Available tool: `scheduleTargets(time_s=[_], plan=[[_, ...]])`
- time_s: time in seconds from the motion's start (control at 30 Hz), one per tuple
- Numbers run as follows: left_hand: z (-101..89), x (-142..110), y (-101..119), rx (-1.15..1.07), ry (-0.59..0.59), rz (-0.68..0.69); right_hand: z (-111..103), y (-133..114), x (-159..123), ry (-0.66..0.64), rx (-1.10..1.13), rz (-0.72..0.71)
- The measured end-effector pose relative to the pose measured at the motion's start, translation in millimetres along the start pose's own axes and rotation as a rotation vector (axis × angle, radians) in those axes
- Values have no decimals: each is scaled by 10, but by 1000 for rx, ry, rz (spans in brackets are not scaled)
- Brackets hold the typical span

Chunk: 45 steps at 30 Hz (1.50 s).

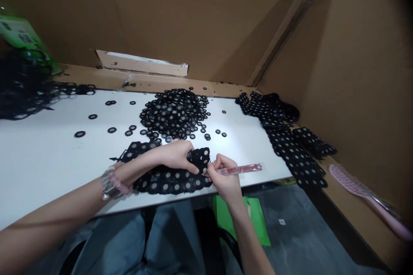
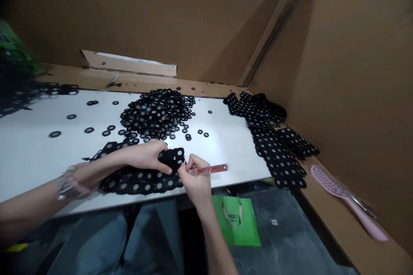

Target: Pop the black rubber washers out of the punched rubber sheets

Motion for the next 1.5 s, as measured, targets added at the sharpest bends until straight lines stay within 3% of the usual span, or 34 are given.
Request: scheduleTargets(time_s=[0.37,0.63,0.8,0.9,1.0,1.1,1.27,1.5], plan=[[60,8,-60,-112,-47,35,51,1,-18,23,-134,-15],[85,-21,-115,-296,-65,-32,99,-34,-80,185,-415,-280],[94,-6,-132,-467,-111,-11,165,-65,-89,239,-523,-346],[101,5,-165,-522,-97,4,151,-70,-70,217,-451,-323],[89,0,-162,-593,-106,39,102,-52,-49,168,-235,-200],[61,-15,-134,-588,-99,77,79,-39,-45,218,-98,-130],[29,-11,-153,-379,57,8,147,-31,-13,327,-41,-122],[24,-8,-184,-309,73,5,220,-14,128,207,-35,-41]])
Point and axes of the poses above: each hand's wrist, its own x-axis towards the middle knuckle, its own z-axis out of the palm, y = z × x, the point moved 1 cm from there along x, towards the middle knuckle, and after that the axes turned 10 degrees about -x, right-handed, at the moved point
